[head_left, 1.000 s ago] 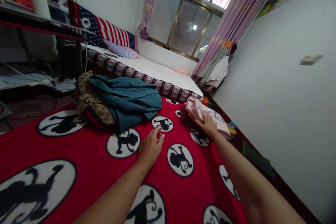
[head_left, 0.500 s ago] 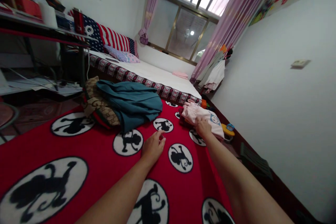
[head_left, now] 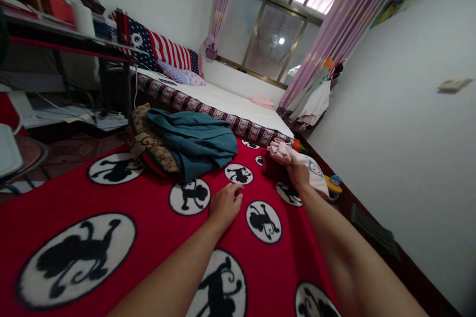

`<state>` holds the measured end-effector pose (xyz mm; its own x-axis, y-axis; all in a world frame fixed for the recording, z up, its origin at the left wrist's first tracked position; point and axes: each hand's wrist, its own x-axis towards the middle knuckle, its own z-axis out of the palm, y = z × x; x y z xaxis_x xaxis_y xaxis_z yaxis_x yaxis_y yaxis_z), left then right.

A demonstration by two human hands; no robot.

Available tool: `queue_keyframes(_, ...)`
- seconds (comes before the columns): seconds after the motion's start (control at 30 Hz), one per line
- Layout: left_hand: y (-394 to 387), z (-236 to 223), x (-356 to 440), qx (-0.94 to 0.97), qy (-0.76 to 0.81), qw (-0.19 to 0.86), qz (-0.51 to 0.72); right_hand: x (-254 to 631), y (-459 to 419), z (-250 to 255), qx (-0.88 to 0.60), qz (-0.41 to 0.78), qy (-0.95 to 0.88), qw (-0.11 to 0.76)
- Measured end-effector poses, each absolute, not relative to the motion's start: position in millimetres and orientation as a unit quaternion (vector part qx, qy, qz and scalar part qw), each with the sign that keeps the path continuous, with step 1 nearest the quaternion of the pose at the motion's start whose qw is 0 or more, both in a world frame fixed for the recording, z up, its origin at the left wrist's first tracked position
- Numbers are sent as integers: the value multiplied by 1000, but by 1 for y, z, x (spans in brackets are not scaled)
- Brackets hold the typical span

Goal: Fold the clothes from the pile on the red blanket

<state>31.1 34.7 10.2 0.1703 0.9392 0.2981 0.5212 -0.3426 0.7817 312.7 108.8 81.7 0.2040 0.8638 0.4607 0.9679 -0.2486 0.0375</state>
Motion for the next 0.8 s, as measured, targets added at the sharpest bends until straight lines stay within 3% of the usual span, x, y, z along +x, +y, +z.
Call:
queue_keyframes(0.17, 36, 9, 33, 718, 514, 261, 390, 319, 76, 57, -771, -221, -579, 142)
queue_keyframes(0.57, 38, 6, 26, 738, 484, 248, 399, 211, 1, 3, -783, -48, -619, 38)
queue_keyframes(0.8, 34, -1, 28, 754, 472, 219, 401, 184, -58, -5, -740, -16, -657, 142)
